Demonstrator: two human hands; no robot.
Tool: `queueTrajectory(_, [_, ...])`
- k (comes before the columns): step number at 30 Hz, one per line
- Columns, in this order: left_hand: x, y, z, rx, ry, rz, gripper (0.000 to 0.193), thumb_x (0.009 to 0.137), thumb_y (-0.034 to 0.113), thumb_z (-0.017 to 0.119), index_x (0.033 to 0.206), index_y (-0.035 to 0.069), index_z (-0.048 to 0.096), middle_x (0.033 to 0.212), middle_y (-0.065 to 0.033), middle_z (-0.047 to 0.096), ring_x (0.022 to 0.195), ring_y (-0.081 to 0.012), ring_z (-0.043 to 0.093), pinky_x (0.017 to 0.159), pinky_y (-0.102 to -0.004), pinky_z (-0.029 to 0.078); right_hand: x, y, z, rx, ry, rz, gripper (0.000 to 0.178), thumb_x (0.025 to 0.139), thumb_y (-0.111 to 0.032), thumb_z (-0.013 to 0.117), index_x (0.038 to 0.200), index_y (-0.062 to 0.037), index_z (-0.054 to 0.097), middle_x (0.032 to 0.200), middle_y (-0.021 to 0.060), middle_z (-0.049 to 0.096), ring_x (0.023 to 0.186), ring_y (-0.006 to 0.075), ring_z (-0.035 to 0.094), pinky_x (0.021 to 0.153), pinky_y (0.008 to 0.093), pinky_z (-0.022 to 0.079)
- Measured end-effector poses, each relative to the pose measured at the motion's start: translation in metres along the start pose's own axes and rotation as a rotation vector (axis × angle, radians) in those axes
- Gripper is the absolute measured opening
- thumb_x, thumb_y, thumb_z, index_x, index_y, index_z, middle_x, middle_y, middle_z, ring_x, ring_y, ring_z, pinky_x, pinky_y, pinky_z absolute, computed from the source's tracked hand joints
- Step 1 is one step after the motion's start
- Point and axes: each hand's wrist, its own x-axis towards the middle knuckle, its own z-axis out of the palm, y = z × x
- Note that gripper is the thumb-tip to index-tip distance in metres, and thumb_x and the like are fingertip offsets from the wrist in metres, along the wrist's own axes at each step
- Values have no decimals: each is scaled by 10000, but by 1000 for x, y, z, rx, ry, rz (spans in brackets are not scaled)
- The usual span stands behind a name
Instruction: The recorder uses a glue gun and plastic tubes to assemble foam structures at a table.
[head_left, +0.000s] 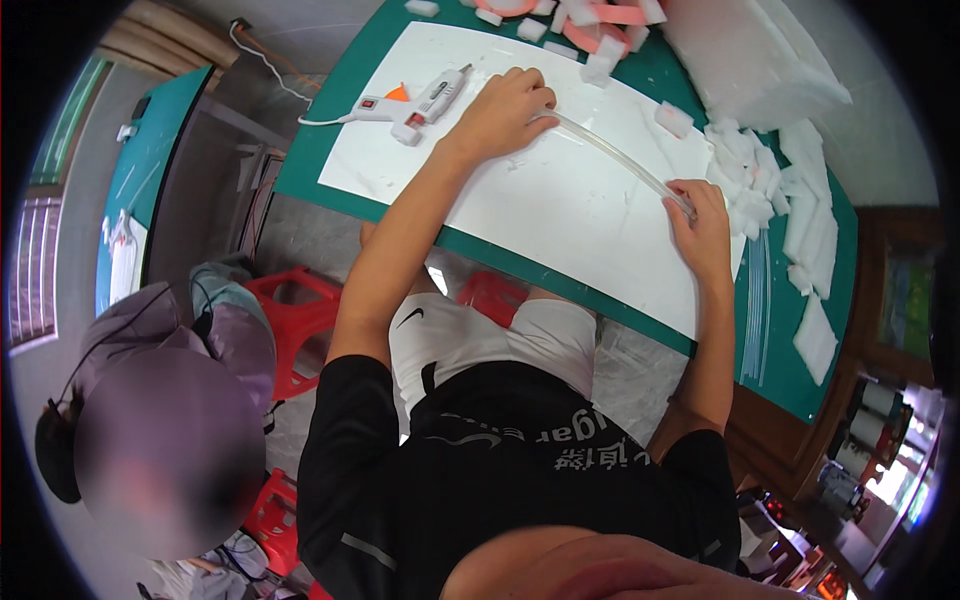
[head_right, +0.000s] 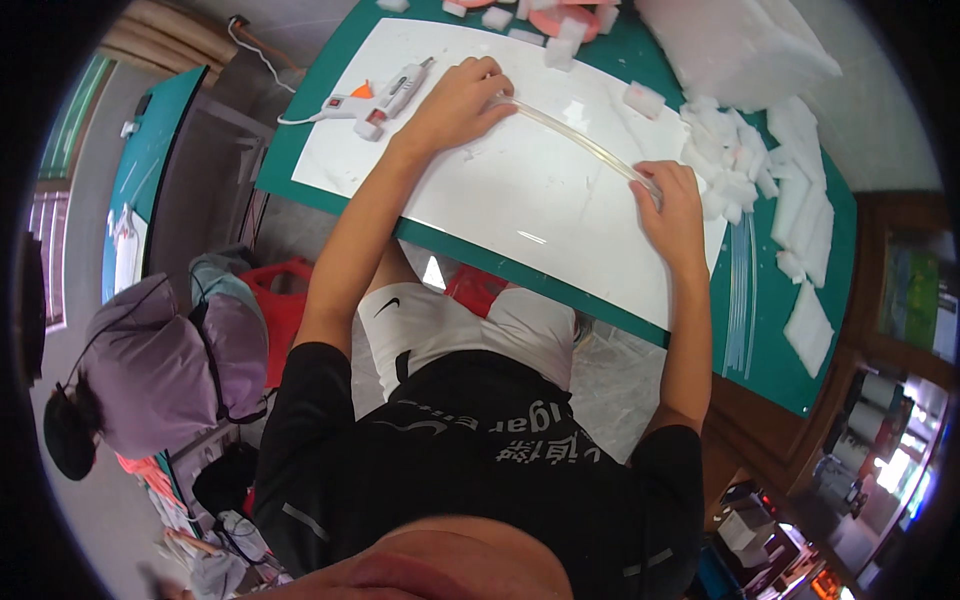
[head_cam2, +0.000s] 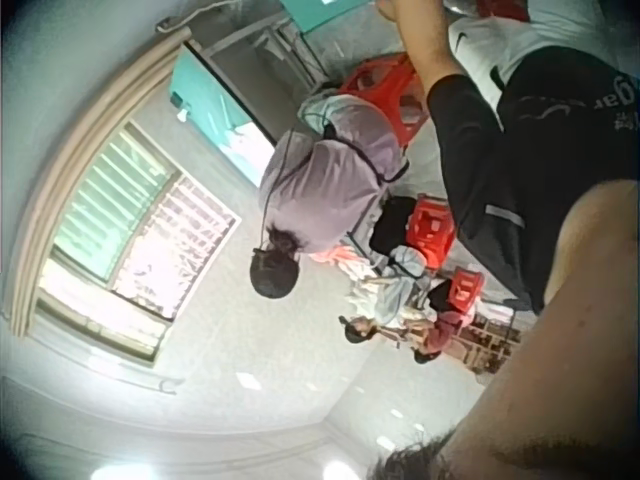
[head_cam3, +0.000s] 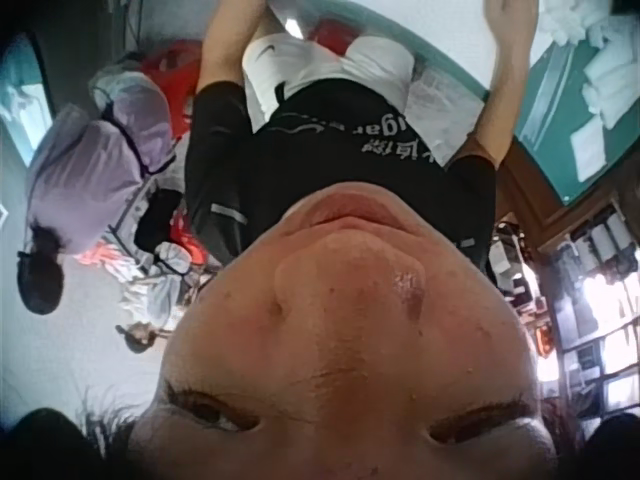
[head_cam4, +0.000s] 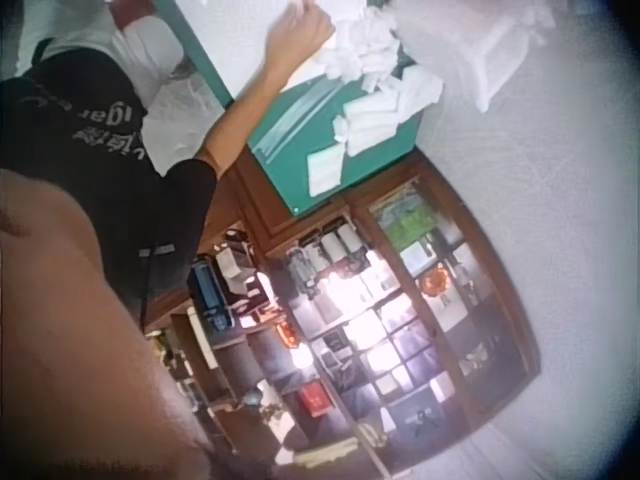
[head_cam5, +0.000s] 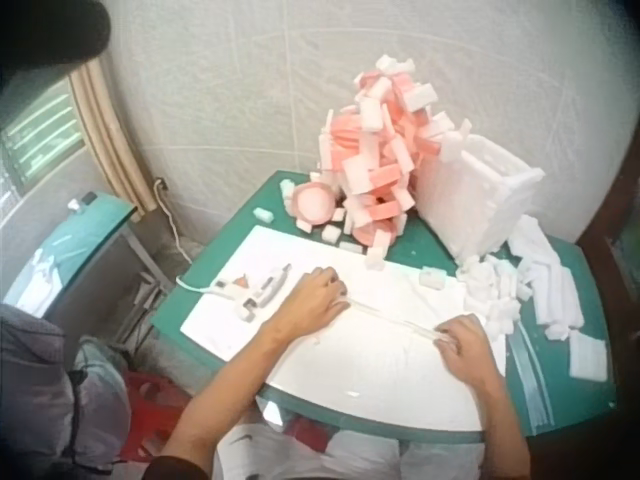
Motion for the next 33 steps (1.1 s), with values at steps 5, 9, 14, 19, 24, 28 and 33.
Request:
queueTrajectory(5, [0, 2, 1, -51, -52, -39, 190, 881, 216, 742, 990, 70, 687, 1038, -73, 626, 1061, -266, 565, 921, -400, 438, -2, 6, 2, -3, -10, 66, 194, 870, -66, 730, 1050, -10, 686, 979, 115, 660, 936, 269, 603, 830, 346, 483])
queueTrajectory(9, [-1, 2, 2, -45, -62, -16, 183, 888, 189, 724, 1012, 68, 665, 1028, -78, 635, 1056, -274, 556, 940, -397, 414, -3, 8, 5, -9, 11, 80, 181, 890, -78, 718, 1053, -10, 675, 983, 118, 650, 927, 259, 606, 821, 338, 482])
queueTrajectory(14, [-1, 4, 0, -58, -42, -30, 168, 890, 174, 714, 1010, 71, 660, 1007, -79, 639, 1040, -283, 554, 934, -395, 411, -3, 7, 5, 21, 25, 116, 161, 912, -80, 693, 1053, -7, 669, 992, 126, 644, 921, 261, 614, 834, 338, 488])
queueTrajectory(19, [-1, 7, -1, -97, -65, -47, 149, 896, 162, 704, 1007, 73, 660, 1010, -78, 637, 1035, -284, 557, 934, -395, 411, -3, 8, 4, 2, 1, 93, 156, 911, -63, 684, 1049, 5, 658, 978, 129, 634, 918, 254, 619, 843, 329, 491])
queueTrajectory(24, [0, 6, 1, -69, -59, 15, 123, 923, 158, 676, 1003, 66, 664, 1004, -85, 642, 1040, -286, 566, 930, -400, 417, -3, 5, 4, 94, -3, 166, 161, 895, -50, 688, 1044, 3, 652, 971, 138, 630, 888, 283, 626, 811, 349, 504])
queueTrajectory(28, [2, 5, 0, -116, -46, 3, 143, 942, 173, 661, 1008, 46, 665, 995, -111, 657, 1028, -304, 586, 903, -402, 449, -2, 3, 2, 104, -5, 224, 164, 890, -55, 694, 1037, 2, 650, 951, 147, 647, 858, 305, 632, 796, 359, 513])
queueTrajectory(33, [4, 10, -4, -189, -3, -67, 187, 969, 215, 630, 1006, 32, 650, 956, -155, 682, 962, -358, 634, 859, -440, 504, -2, 7, 4, 82, 76, 184, 157, 906, -72, 685, 1045, -3, 659, 950, 162, 675, 879, 303, 653, 804, 354, 519])
